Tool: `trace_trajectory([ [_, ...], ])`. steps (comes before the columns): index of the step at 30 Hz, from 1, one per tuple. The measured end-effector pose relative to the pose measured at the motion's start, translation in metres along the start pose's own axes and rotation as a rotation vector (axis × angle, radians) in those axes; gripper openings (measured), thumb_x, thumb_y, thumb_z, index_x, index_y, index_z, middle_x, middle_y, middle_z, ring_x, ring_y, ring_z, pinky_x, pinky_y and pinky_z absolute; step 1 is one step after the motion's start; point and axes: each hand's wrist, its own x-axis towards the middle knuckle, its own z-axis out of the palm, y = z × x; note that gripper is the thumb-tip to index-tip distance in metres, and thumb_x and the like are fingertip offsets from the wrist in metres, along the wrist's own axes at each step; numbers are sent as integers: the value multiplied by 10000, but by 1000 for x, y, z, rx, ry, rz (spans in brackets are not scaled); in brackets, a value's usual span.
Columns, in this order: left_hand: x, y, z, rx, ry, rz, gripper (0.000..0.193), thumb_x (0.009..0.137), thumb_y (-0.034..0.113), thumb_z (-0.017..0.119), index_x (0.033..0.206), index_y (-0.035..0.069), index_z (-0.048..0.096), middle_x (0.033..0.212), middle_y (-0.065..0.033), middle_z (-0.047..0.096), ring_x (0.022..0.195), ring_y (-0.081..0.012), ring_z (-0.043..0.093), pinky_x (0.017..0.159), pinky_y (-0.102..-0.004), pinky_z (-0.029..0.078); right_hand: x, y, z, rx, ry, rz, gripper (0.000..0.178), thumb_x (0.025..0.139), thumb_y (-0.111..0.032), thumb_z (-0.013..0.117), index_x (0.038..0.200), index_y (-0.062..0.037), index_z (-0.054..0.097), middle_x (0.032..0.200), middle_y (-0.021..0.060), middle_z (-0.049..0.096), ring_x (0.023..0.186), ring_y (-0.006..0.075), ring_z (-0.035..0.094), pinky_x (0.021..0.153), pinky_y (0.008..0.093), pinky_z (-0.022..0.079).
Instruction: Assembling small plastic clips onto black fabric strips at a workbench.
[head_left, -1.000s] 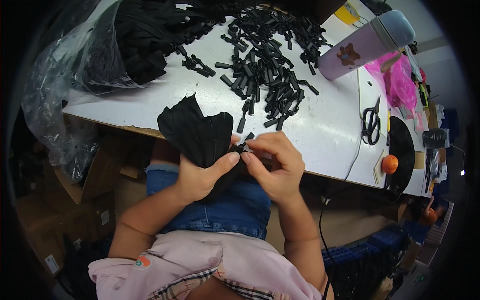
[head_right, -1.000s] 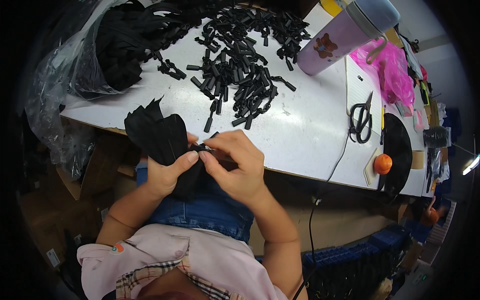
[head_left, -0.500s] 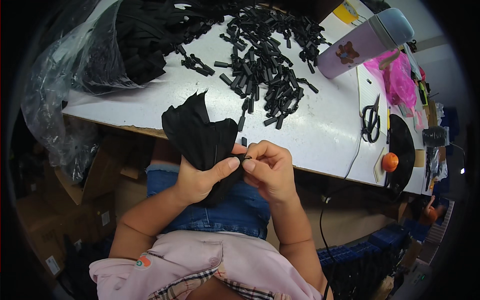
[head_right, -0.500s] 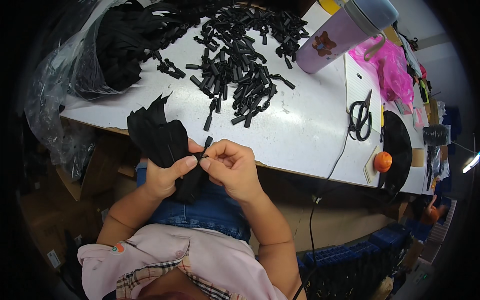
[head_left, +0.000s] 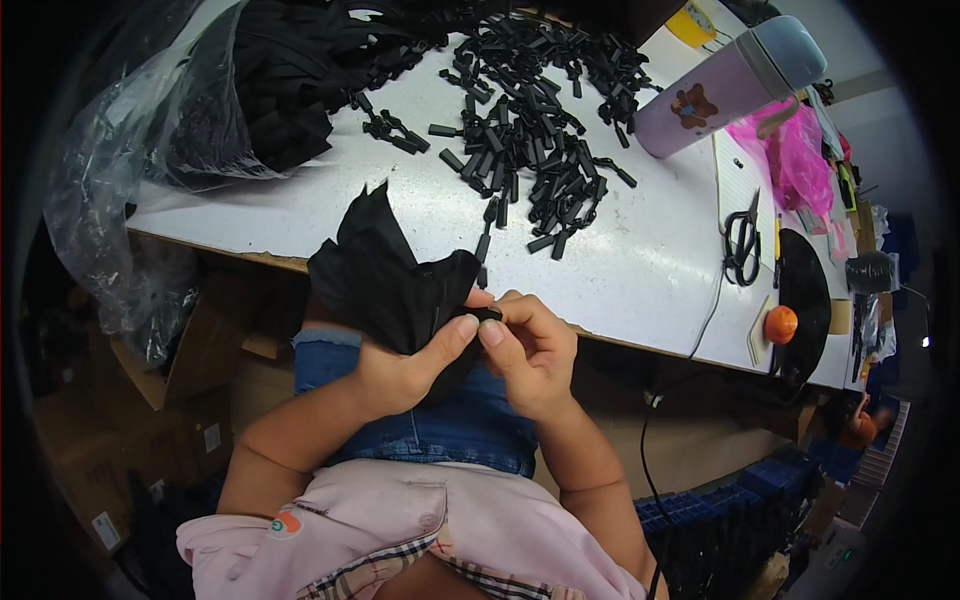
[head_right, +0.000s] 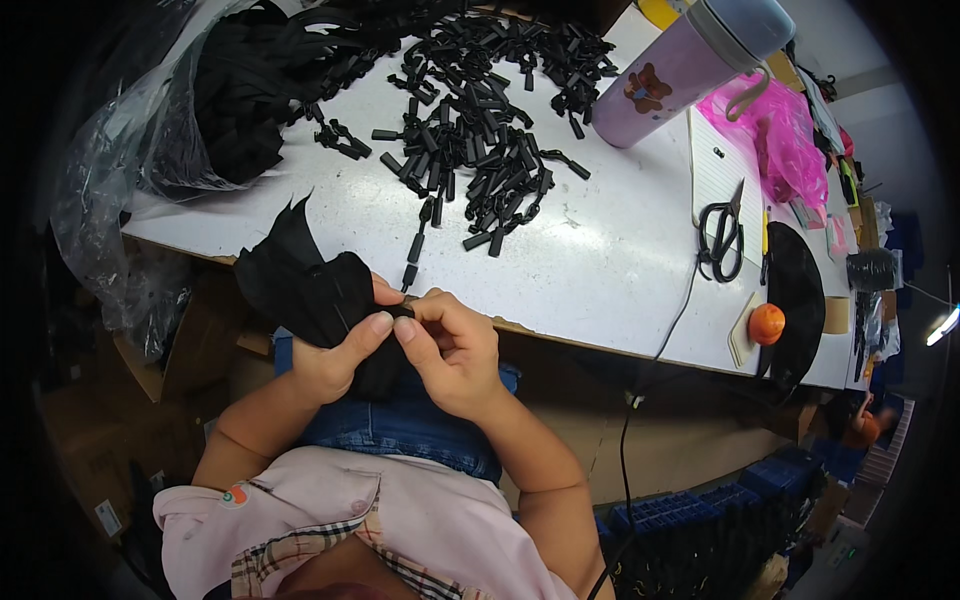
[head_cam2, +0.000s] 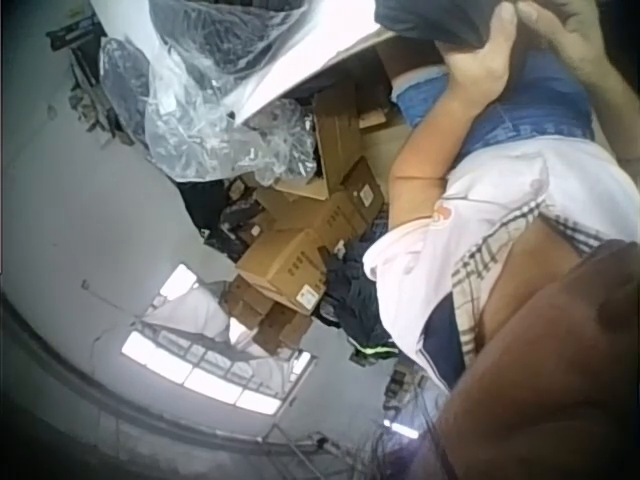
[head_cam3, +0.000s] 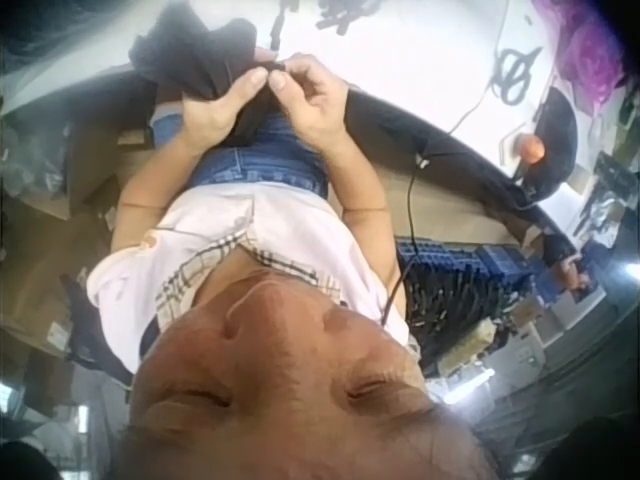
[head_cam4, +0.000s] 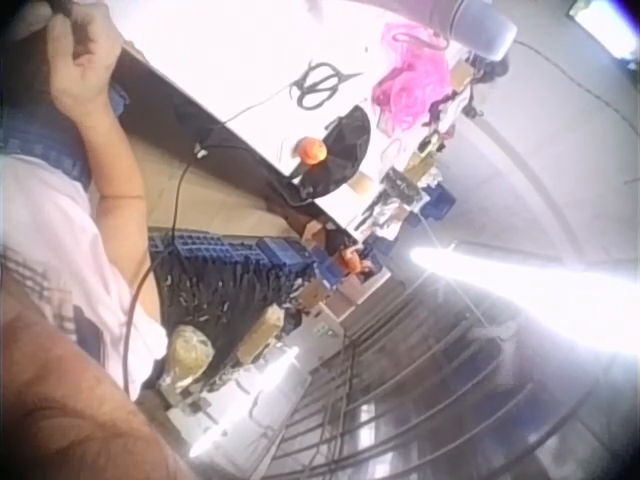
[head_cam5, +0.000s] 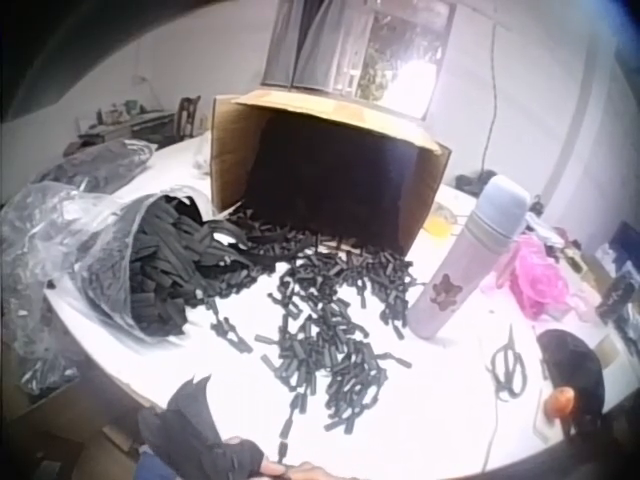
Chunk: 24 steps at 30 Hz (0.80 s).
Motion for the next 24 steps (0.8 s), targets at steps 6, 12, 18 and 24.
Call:
trace_trajectory([
  [6, 5, 5, -5, 119, -74, -19, 173, 805, 92, 561, 934, -20, 533, 844, -64, 527, 756, -112, 508, 693, -235, 417, -2, -1, -1, 203, -3, 149, 57, 813, -42, 542, 828, 10, 523, 704, 9, 495, 560, 30, 414, 478, 173, 337],
  [12, 1, 9, -13, -113, -50, -326, 154, 831, 107, 548, 936, -4, 559, 816, -31, 552, 718, -99, 518, 656, -226, 432, 6, 2, 1, -347, 75, -486, 113, 731, -6, 601, 818, 20, 535, 668, 34, 496, 521, 39, 418, 459, 176, 343],
  [18, 1, -1, -6, 126, 25, -57, 160, 840, 166, 539, 803, 16, 497, 674, -4, 476, 522, -47, 411, 459, -174, 338, 12, -11, -9, -292, -209, -30, 136, 681, -31, 643, 763, 5, 541, 578, 11, 459, 465, 57, 393, 438, 182, 323],
  [24, 4, 1, -19, 8, 43, -224, 162, 797, 53, 582, 946, -3, 554, 843, -35, 570, 764, -99, 528, 683, -231, 435, 11, -11, 9, -638, -52, -372, 194, 630, -17, 671, 798, -14, 575, 668, 60, 510, 501, 118, 443, 440, 218, 366],
])
